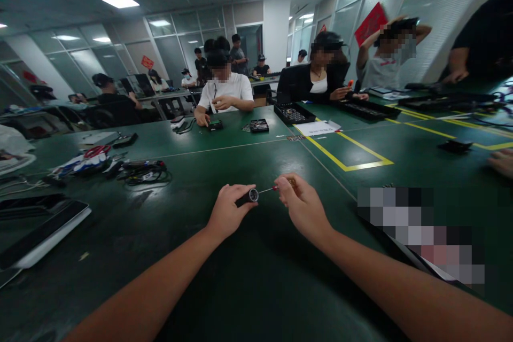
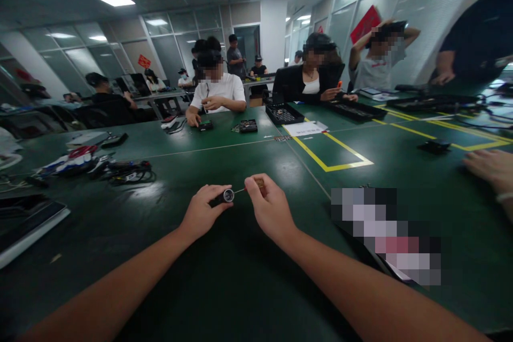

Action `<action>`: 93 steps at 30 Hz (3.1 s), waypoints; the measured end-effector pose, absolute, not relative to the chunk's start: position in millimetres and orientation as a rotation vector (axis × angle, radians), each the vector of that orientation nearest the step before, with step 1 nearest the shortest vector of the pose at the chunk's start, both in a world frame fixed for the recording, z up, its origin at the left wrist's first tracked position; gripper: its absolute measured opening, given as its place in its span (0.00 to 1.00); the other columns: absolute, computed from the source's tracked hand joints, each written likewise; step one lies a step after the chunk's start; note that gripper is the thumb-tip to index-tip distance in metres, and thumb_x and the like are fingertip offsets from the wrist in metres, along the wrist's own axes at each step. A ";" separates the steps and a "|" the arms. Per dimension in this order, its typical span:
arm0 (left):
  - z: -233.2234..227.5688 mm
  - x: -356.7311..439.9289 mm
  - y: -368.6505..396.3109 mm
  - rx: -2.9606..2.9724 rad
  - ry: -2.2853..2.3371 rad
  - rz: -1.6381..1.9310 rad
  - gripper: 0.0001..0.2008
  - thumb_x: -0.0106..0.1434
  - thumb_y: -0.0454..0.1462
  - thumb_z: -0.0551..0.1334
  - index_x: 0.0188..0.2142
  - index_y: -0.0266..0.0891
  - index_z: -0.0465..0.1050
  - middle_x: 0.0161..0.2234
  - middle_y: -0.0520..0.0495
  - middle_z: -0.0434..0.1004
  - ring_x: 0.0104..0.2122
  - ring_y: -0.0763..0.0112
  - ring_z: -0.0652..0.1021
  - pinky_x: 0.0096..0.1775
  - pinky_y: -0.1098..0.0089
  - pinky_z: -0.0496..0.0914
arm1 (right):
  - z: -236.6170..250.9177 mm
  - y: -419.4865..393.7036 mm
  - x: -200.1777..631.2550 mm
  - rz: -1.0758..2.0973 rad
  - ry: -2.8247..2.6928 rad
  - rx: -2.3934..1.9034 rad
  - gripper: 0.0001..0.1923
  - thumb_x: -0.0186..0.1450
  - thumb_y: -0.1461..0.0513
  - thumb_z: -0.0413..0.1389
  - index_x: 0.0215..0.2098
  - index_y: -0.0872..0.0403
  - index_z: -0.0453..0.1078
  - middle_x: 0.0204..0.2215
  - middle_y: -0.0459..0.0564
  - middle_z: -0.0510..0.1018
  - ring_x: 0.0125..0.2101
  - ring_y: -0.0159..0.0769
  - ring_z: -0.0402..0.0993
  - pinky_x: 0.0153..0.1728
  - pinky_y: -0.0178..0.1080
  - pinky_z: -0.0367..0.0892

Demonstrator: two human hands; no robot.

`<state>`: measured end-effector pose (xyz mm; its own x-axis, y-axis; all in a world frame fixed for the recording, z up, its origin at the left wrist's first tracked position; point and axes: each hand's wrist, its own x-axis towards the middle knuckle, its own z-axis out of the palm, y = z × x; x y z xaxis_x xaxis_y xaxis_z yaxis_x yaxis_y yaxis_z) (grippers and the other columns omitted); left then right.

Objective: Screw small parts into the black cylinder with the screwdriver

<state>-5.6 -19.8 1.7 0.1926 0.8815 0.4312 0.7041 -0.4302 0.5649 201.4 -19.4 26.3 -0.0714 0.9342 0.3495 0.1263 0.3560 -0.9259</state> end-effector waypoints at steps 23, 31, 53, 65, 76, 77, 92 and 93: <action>-1.6 -5.7 -19.6 2.239 1.513 1.047 0.20 0.62 0.35 0.71 0.53 0.50 0.76 0.51 0.49 0.79 0.53 0.58 0.76 0.64 0.41 0.54 | 28.8 -19.2 207.2 0.635 -1.692 -1.138 0.14 0.74 0.54 0.45 0.46 0.50 0.68 0.29 0.46 0.77 0.25 0.37 0.70 0.29 0.40 0.61; 0.6 -5.5 -21.1 2.251 1.534 1.076 0.20 0.62 0.35 0.70 0.54 0.49 0.75 0.51 0.47 0.79 0.52 0.58 0.76 0.63 0.42 0.58 | 15.2 -5.3 200.9 0.995 -1.286 -0.980 0.11 0.66 0.53 0.55 0.40 0.51 0.67 0.31 0.47 0.76 0.32 0.38 0.73 0.36 0.42 0.68; 3.2 -4.4 -20.3 2.331 1.563 0.979 0.20 0.64 0.35 0.69 0.55 0.49 0.75 0.50 0.48 0.79 0.52 0.59 0.76 0.64 0.41 0.54 | 21.5 -8.7 202.2 0.858 -1.385 -1.042 0.14 0.71 0.51 0.50 0.38 0.51 0.66 0.28 0.47 0.75 0.31 0.38 0.72 0.36 0.42 0.69; 2.4 -4.8 -19.8 2.339 1.580 0.935 0.21 0.63 0.34 0.69 0.55 0.51 0.75 0.50 0.49 0.78 0.53 0.59 0.75 0.65 0.40 0.52 | 32.5 -17.3 206.9 0.589 -1.600 -1.141 0.09 0.72 0.56 0.47 0.38 0.50 0.65 0.29 0.48 0.76 0.29 0.38 0.71 0.32 0.41 0.63; 0.2 -4.9 -19.6 2.379 1.560 0.945 0.20 0.64 0.35 0.69 0.55 0.52 0.75 0.49 0.48 0.77 0.51 0.60 0.75 0.65 0.40 0.51 | 29.3 -16.4 206.2 0.679 -1.610 -1.086 0.10 0.73 0.55 0.47 0.38 0.49 0.65 0.27 0.45 0.73 0.30 0.39 0.72 0.32 0.40 0.63; 0.2 -5.0 -19.6 2.381 1.559 0.944 0.20 0.64 0.35 0.69 0.55 0.52 0.75 0.49 0.48 0.77 0.51 0.60 0.75 0.65 0.40 0.51 | 29.8 -16.4 206.1 0.675 -1.619 -1.088 0.10 0.73 0.55 0.47 0.38 0.49 0.65 0.27 0.46 0.73 0.29 0.38 0.71 0.32 0.40 0.63; 0.7 -4.0 -17.8 2.317 1.567 0.981 0.19 0.63 0.36 0.70 0.52 0.50 0.77 0.49 0.47 0.78 0.51 0.58 0.75 0.64 0.41 0.54 | 33.7 -19.5 206.0 0.571 -1.641 -1.085 0.09 0.73 0.56 0.47 0.38 0.49 0.64 0.30 0.47 0.77 0.29 0.38 0.72 0.32 0.40 0.64; 0.9 -3.8 -18.1 2.318 1.563 0.982 0.19 0.63 0.36 0.70 0.52 0.51 0.77 0.48 0.47 0.78 0.51 0.58 0.76 0.64 0.41 0.54 | 33.5 -19.6 205.6 0.579 -1.647 -1.090 0.09 0.73 0.56 0.47 0.38 0.49 0.65 0.30 0.47 0.77 0.29 0.38 0.72 0.32 0.40 0.64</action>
<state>-3.8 -18.1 0.9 0.2300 0.8777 0.4205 0.7600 -0.4318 0.4858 205.6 -19.6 33.5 -0.0568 0.8710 0.4880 0.3739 0.4717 -0.7985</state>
